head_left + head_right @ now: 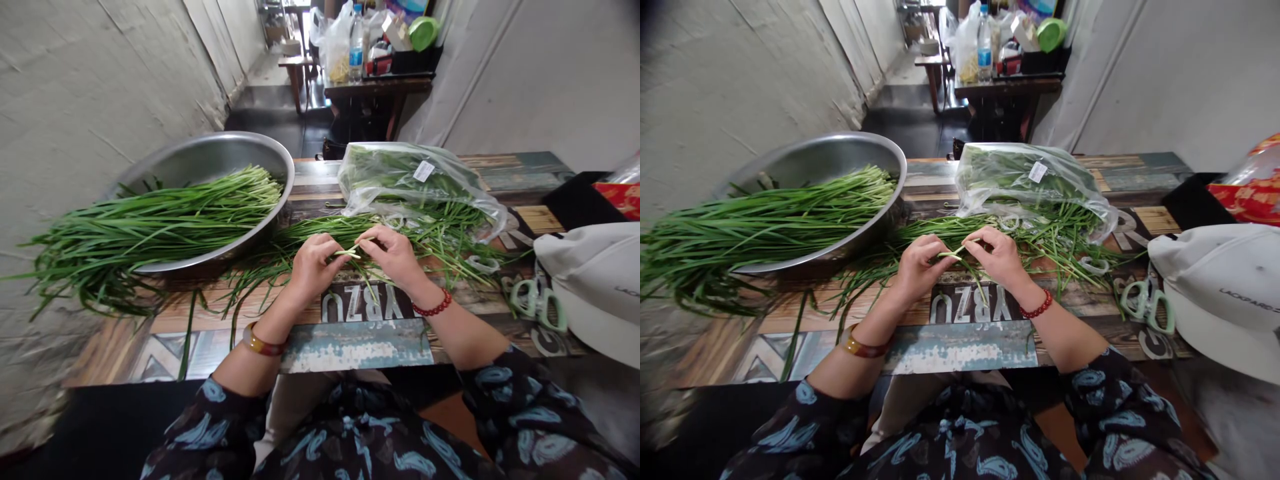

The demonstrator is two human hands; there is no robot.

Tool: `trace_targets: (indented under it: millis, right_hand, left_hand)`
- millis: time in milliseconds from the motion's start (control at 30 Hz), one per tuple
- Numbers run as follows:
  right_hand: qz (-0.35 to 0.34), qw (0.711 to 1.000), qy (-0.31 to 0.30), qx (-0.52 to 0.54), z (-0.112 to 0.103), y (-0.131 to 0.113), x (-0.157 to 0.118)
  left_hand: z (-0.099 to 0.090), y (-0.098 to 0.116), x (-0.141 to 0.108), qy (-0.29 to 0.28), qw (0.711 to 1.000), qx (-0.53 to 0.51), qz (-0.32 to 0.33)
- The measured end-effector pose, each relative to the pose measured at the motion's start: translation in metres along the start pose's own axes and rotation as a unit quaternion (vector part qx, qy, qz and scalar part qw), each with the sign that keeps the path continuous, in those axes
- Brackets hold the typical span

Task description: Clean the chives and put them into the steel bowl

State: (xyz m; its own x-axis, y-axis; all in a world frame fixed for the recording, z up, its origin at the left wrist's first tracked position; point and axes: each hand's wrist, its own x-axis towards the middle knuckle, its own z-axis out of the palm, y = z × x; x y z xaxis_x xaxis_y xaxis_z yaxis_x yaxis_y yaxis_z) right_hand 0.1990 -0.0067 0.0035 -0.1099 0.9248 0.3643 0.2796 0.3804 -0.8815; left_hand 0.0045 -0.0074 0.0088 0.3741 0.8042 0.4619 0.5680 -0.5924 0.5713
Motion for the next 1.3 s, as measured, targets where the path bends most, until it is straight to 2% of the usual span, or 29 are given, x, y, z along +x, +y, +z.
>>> trace_targets:
  millis: [233,500,667,867,1000,1100,1200,1300]
  right_hand:
    - [0.070,0.995,0.031,0.061,0.007,0.011,-0.001]
    - [0.059,0.997,0.050,0.016,0.009,0.009,0.001]
    - [0.118,0.987,0.038,0.102,0.015,0.016,-0.002]
    - [0.156,0.969,0.062,0.182,0.017,0.017,0.000]
    - [0.121,0.967,0.124,0.189,-0.004,0.020,0.010]
    - [0.062,0.983,0.137,0.101,-0.020,0.020,0.013]
    - [0.006,0.994,0.104,-0.016,-0.024,0.015,0.012]
    - [-0.025,0.998,0.021,-0.059,-0.018,0.011,0.010]
  left_hand:
    - [0.000,0.000,-0.002,-0.001,0.998,0.052,0.037]
    - [0.003,-0.003,-0.003,-0.002,0.996,0.079,0.051]
    - [0.005,-0.003,-0.002,-0.001,0.997,0.067,0.041]
    - [0.006,-0.003,-0.003,-0.012,0.997,0.070,0.023]
    - [0.002,-0.005,-0.003,-0.005,0.997,0.076,0.016]
    - [0.001,-0.006,-0.002,0.000,0.997,0.077,0.017]
    - [0.001,-0.006,-0.002,0.001,0.996,0.081,0.027]
    - [0.001,-0.006,-0.002,0.005,0.996,0.080,0.034]
